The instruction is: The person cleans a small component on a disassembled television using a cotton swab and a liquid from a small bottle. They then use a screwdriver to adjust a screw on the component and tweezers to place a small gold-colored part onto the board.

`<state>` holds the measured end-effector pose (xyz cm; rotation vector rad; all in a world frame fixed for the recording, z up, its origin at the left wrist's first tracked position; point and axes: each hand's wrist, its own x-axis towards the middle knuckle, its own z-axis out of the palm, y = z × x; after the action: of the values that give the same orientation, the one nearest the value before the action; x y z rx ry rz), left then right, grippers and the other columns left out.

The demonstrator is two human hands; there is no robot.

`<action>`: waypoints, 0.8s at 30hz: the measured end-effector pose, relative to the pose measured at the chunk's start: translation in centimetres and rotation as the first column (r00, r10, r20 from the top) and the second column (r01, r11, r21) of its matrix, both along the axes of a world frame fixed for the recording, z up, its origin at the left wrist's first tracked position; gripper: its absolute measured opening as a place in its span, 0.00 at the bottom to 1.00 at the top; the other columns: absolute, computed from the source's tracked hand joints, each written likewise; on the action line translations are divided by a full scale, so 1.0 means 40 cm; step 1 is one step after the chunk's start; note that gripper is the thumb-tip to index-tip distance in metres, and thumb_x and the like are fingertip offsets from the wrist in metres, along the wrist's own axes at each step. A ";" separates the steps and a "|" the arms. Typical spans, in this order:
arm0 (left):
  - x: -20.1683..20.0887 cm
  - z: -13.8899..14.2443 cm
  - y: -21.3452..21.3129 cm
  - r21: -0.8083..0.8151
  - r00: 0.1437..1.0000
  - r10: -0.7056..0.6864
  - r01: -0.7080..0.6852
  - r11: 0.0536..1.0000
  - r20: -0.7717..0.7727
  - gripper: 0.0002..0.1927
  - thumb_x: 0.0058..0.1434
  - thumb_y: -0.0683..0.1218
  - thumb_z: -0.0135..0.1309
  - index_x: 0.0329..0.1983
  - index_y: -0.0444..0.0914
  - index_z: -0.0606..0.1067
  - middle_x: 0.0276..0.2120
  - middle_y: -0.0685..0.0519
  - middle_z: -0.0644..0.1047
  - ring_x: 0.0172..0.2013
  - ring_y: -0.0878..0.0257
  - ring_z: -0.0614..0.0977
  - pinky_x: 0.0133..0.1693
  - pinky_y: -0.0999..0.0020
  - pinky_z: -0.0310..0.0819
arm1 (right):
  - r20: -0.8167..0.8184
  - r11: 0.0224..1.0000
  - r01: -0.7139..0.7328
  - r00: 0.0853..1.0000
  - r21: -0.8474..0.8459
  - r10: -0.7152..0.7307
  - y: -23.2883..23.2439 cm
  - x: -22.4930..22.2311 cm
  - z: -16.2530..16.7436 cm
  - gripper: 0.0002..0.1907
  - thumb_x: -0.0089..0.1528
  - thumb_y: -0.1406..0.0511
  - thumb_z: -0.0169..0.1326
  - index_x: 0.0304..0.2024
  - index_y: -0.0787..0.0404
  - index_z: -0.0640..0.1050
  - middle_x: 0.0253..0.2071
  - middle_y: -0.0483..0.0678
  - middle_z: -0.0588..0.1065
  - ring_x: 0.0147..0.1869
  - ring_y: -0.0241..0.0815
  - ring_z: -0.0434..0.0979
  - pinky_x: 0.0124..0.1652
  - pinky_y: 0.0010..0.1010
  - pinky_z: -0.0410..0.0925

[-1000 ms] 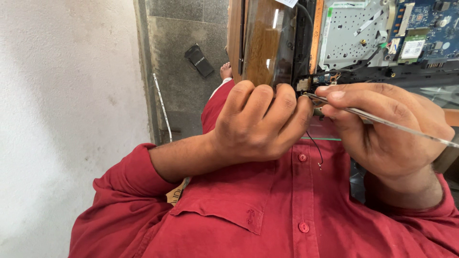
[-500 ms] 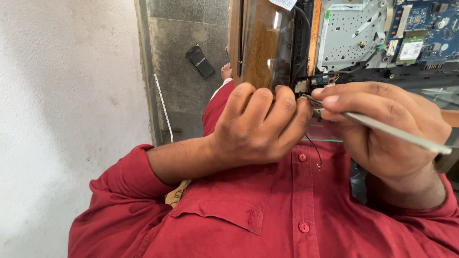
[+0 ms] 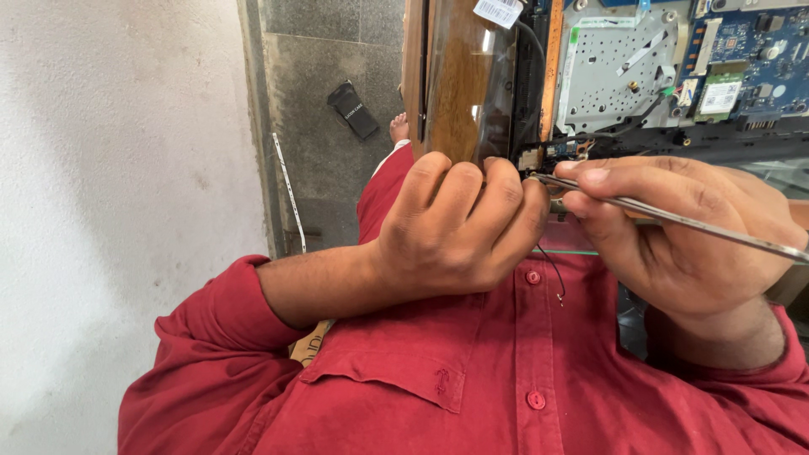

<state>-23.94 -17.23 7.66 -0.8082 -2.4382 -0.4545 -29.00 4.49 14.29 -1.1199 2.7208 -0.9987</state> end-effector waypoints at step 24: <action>-0.013 -0.003 0.006 0.017 1.000 0.010 -0.010 1.000 0.015 0.06 0.70 0.42 0.53 0.45 0.35 0.78 0.39 0.50 0.76 0.36 0.62 0.73 0.42 0.63 0.69 | 0.150 0.888 0.142 0.985 -0.438 -0.083 0.049 0.019 -0.070 0.06 0.75 0.70 0.50 0.51 0.67 0.68 0.45 0.60 0.77 0.45 0.47 0.84 0.41 0.27 0.78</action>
<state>-24.46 -16.98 7.52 -0.7879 -2.4478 -0.4780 -28.24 6.47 11.48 -0.9029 2.5439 -1.7172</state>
